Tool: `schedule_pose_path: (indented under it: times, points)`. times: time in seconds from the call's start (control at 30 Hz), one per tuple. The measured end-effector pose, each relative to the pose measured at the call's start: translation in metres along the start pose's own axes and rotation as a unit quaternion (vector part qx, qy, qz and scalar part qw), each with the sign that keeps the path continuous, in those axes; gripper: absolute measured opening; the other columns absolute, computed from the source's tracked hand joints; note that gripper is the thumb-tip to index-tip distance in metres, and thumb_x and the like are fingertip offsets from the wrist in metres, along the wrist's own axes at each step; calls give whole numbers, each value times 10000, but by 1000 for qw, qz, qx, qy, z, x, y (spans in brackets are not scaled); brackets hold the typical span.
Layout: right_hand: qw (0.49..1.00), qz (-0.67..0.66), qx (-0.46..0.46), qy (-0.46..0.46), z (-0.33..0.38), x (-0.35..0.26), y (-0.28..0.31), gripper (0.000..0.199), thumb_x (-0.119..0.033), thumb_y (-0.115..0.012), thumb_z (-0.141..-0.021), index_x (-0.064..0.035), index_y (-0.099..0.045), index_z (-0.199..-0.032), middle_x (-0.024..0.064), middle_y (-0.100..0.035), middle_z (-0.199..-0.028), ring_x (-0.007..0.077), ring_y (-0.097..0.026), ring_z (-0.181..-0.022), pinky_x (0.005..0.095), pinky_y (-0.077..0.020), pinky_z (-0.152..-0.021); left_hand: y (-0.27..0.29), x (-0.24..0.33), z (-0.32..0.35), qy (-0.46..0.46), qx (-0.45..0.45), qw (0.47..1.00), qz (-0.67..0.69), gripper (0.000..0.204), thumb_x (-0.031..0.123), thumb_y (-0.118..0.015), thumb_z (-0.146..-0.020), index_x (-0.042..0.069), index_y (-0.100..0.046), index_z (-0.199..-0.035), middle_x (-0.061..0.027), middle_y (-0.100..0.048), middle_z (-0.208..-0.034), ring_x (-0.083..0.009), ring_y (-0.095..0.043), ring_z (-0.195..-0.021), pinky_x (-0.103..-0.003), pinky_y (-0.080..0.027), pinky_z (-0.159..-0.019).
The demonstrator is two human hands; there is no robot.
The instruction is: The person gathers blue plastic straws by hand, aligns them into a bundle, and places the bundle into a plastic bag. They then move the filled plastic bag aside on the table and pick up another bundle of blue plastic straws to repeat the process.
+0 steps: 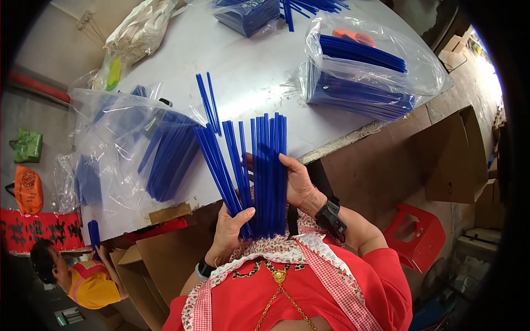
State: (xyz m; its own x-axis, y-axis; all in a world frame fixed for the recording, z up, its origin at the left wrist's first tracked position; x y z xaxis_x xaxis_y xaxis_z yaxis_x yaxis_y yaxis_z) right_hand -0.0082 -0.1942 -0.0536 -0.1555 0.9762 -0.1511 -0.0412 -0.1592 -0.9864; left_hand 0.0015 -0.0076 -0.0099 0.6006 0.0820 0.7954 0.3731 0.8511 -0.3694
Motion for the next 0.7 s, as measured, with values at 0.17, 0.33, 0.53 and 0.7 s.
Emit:
schedule_pose_path:
  times: [0.17,0.33,0.53,0.7]
  points:
    - [1000,-15,-6,-5,1,-1,2,634,-415,-510,-904,-48,-400,-1408,152,-438,-1427,322,-438,-1295,524,-372,-1052,2,1,2,3,-5,1000,-4,476,37,-675,-836,43,-499,-1278,-65,-624,-1148,-147,-607,-1016,-310,-489,-913]
    - [998,-53,16,2,4,-2,-4,555,-394,-521,-913,-45,-481,-1342,171,-490,-1375,287,-494,-1250,467,-425,-1021,4,1,4,-12,-3,1000,-22,491,44,-653,-850,42,-475,-1308,-73,-608,-1180,-158,-589,-1059,-317,-475,-935]
    - [996,-31,86,18,5,1,4,569,-403,-516,-912,-62,-462,-1365,168,-495,-1372,314,-492,-1244,508,-385,-1047,3,2,8,-9,-20,1000,-7,484,61,-624,-871,37,-460,-1326,-80,-593,-1208,-166,-580,-1077,-328,-461,-955]
    - [995,-61,79,21,7,1,0,519,-369,-531,-920,-50,-494,-1328,166,-564,-1288,303,-563,-1157,485,-439,-1004,-2,6,9,-19,-6,1000,-15,481,80,-625,-847,27,-476,-1302,-114,-607,-1180,-203,-597,-1068,-375,-486,-936]
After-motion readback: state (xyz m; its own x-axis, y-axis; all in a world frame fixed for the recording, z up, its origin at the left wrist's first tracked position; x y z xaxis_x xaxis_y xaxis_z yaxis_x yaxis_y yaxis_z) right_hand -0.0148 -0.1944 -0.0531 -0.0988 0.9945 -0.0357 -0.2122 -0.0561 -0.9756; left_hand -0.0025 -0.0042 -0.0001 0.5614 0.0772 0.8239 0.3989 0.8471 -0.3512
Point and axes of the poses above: each hand's wrist, its own z-axis away from the middle knuckle, its own y-axis out of the back of the hand, x = y × z, the point moved 1 cm from there along -z, towards the middle knuckle
